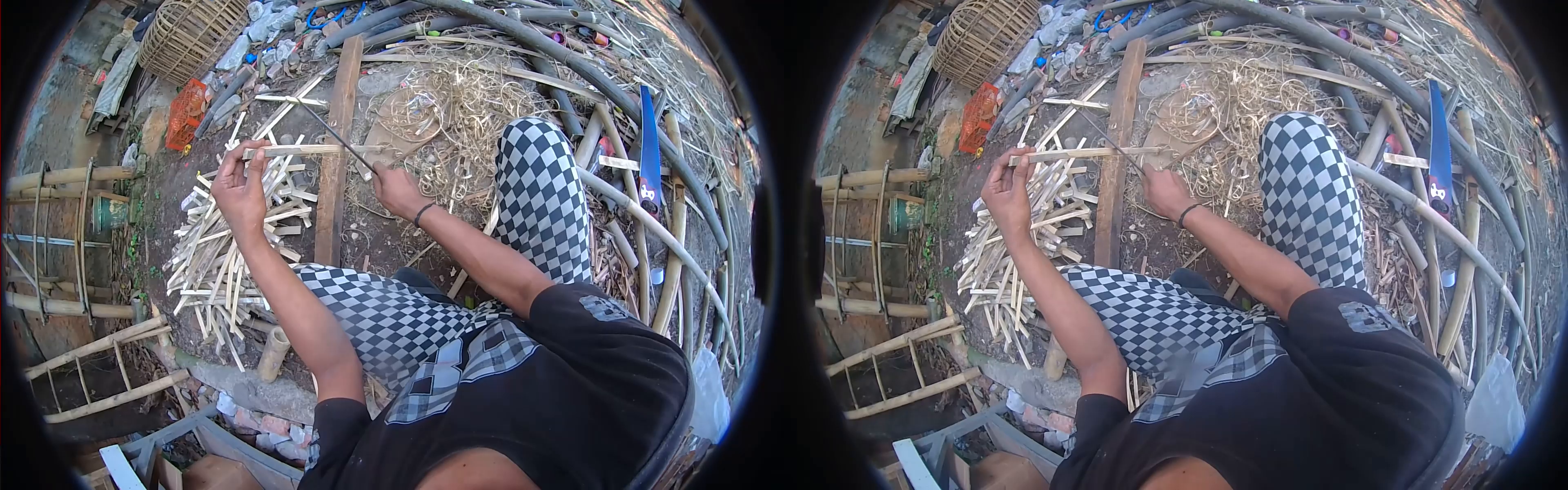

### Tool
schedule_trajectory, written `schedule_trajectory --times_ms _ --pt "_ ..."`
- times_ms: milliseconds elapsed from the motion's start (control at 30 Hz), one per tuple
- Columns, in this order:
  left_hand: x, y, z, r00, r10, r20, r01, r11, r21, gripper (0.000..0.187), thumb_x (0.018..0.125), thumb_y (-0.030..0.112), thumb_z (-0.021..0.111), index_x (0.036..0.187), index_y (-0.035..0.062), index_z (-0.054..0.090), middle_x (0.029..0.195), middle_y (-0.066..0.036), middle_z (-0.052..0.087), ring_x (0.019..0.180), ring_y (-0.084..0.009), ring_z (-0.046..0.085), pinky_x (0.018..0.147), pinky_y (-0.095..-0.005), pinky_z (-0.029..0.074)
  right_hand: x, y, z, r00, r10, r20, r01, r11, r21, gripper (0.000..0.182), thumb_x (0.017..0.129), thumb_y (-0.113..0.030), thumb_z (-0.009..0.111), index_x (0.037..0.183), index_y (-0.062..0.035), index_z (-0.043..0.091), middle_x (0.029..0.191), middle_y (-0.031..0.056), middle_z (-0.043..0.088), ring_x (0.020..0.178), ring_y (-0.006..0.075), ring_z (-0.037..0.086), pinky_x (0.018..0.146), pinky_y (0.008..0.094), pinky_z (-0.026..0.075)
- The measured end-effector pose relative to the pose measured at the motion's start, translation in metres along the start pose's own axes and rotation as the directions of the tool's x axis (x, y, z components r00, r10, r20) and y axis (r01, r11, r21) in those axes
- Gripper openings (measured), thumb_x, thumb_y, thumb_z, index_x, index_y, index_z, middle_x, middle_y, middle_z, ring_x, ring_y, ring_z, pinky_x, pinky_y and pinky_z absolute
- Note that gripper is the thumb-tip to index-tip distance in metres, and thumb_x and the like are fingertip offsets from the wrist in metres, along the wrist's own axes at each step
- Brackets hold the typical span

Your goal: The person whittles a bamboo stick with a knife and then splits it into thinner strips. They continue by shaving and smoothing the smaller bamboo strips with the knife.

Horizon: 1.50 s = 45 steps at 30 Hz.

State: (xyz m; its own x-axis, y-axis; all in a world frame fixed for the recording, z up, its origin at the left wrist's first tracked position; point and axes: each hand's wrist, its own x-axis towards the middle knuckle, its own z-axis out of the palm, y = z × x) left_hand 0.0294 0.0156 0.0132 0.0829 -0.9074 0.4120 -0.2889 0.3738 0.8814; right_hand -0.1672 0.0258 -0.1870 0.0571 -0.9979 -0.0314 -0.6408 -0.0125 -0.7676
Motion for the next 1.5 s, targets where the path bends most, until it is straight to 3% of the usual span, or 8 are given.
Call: schedule_trajectory --times_ms 100,367,633,733,867,1200,1300,1500 --pt "0.000 0.000 0.003 1.000 0.021 -0.015 -0.020 0.999 0.031 0.016 0.091 -0.001 0.065 0.106 -0.0032 0.064 0.104 -0.013 0.068 0.097 -0.0158 0.065 0.083 -0.0256 0.055 0.008 0.007 0.014 0.992 -0.113 -0.061 0.117 0.991 0.061 0.017 0.089 -0.016 0.056 0.101 -0.0048 0.057 0.071 0.0259 0.065 0.073 0.0439 0.067 0.071 0.0541 0.053" --pt "0.001 -0.012 -0.010 0.994 0.008 -0.105 -0.005 1.000 0.024 0.011 0.092 0.001 0.064 0.103 -0.0018 0.065 0.102 -0.011 0.068 0.095 -0.0140 0.064 0.080 -0.0243 0.054 0.034 0.068 0.057 0.957 0.209 0.200 -0.185 0.973 -0.136 0.026 0.087 -0.016 0.056 0.106 0.0014 0.058 0.093 0.0251 0.069 0.089 0.0412 0.068 0.079 0.0506 0.055" --pt "0.006 -0.007 -0.004 0.995 0.007 -0.103 -0.002 0.999 0.045 0.014 0.093 0.003 0.064 0.105 -0.0025 0.064 0.103 -0.010 0.068 0.096 -0.0127 0.064 0.081 -0.0236 0.054 0.003 0.027 0.034 0.985 -0.131 -0.110 0.140 0.986 0.085 0.017 0.094 -0.022 0.051 0.099 -0.0061 0.053 0.071 0.0267 0.063 0.071 0.0492 0.062 0.066 0.0579 0.049" --pt "0.002 -0.008 -0.008 0.992 0.013 -0.124 -0.007 0.999 0.052 0.013 0.092 0.003 0.065 0.105 -0.0022 0.065 0.103 -0.010 0.068 0.096 -0.0129 0.064 0.082 -0.0246 0.055 0.005 0.085 0.041 0.934 0.280 0.222 -0.250 0.955 -0.157 0.027 0.090 -0.016 0.053 0.111 -0.0008 0.060 0.101 0.0242 0.068 0.097 0.0399 0.067 0.083 0.0488 0.054" --pt "0.003 -0.012 -0.009 0.992 0.024 -0.125 -0.021 0.999 0.026 0.013 0.091 0.003 0.066 0.104 -0.0016 0.065 0.103 -0.010 0.068 0.095 -0.0132 0.064 0.082 -0.0257 0.056 0.013 0.105 0.052 0.908 0.358 0.216 -0.307 0.921 -0.238 0.032 0.090 -0.019 0.055 0.114 0.0010 0.062 0.114 0.0221 0.066 0.108 0.0377 0.064 0.091 0.0455 0.053" --pt "0.004 -0.009 -0.002 0.997 -0.014 -0.077 0.015 1.000 0.006 0.017 0.091 0.001 0.065 0.107 -0.0036 0.063 0.109 -0.014 0.067 0.105 -0.0204 0.065 0.085 -0.0281 0.057 -0.009 0.101 0.061 0.924 0.367 0.103 -0.370 0.929 0.011 0.033 0.091 -0.028 0.049 0.103 -0.0004 0.064 0.100 0.0272 0.066 0.099 0.0436 0.063 0.091 0.0505 0.049" --pt "-0.001 0.001 -0.002 0.999 -0.021 -0.035 0.021 1.000 0.009 0.016 0.091 0.000 0.065 0.107 -0.0032 0.065 0.104 -0.011 0.068 0.096 -0.0148 0.065 0.083 -0.0254 0.054 -0.008 0.066 0.043 0.944 0.302 0.133 -0.312 0.948 0.062 0.033 0.090 -0.023 0.051 0.112 -0.0009 0.063 0.098 0.0273 0.068 0.097 0.0433 0.065 0.087 0.0508 0.053" --pt "-0.001 -0.001 0.001 0.999 0.013 -0.043 -0.010 0.998 0.066 0.016 0.094 0.003 0.062 0.109 -0.0021 0.064 0.105 -0.011 0.070 0.095 -0.0120 0.064 0.082 -0.0240 0.052 -0.020 -0.067 -0.029 0.976 -0.199 -0.091 0.218 0.915 0.339 0.019 0.095 -0.017 0.048 0.103 -0.0019 0.056 0.067 0.0245 0.061 0.064 0.0460 0.062 0.064 0.0534 0.051"
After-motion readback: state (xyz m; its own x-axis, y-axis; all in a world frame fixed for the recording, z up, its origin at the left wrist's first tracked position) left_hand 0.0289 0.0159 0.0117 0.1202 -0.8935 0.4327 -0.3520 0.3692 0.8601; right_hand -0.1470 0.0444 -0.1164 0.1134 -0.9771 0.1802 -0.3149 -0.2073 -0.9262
